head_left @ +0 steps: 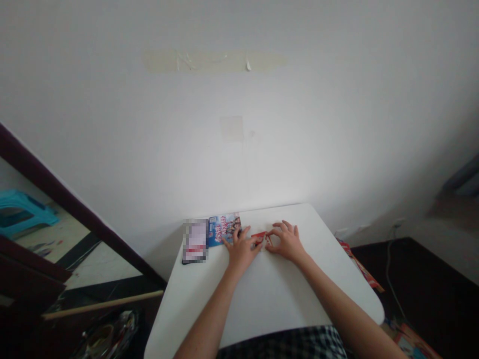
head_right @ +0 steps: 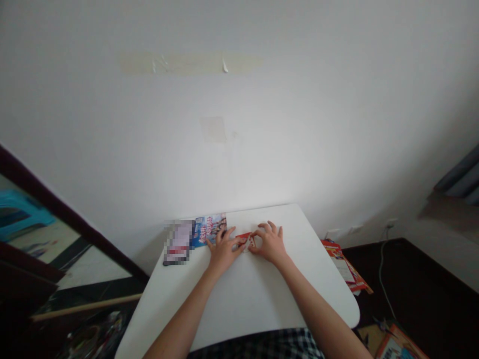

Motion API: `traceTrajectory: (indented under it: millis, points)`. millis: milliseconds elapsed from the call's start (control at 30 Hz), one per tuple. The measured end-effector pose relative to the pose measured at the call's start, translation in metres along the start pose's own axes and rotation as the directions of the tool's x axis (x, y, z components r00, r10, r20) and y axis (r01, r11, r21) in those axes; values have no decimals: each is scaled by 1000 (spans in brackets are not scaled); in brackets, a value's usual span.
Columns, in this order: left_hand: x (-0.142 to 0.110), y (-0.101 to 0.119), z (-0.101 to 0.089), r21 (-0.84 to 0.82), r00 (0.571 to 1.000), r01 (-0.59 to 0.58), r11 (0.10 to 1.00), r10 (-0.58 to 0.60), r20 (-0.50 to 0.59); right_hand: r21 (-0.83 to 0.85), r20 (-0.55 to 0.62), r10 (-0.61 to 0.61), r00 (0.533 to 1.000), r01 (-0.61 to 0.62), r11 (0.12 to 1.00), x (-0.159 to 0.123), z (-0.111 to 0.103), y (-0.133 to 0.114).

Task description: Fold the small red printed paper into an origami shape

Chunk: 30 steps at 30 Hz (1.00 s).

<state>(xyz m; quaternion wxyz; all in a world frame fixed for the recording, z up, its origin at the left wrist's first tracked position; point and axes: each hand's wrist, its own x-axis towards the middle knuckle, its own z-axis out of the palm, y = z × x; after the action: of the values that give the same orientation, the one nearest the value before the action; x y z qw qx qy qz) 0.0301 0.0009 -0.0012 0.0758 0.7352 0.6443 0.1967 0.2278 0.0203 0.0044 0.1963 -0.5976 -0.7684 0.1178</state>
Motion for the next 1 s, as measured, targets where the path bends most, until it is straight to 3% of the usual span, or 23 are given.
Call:
traceTrajectory:
  millis: [200,633,800,1000]
  points:
    - [0,-1,1,13,1000,-1,1000,1,-15,-4,-11,-27,1000,27,1000,-2,3,3]
    - [-2,-2,3,-4,998,-26,1000,26,-59,160,-177,-88,980,117,980,2,16,20]
    - [-3,-2,3,-12,998,-18,1000,17,-58,163,-99,-178,979,193,968,0,13,19]
    - [-2,0,2,-1,999,-10,1000,9,-50,128,-27,-118,993,121,984,-1,7,11]
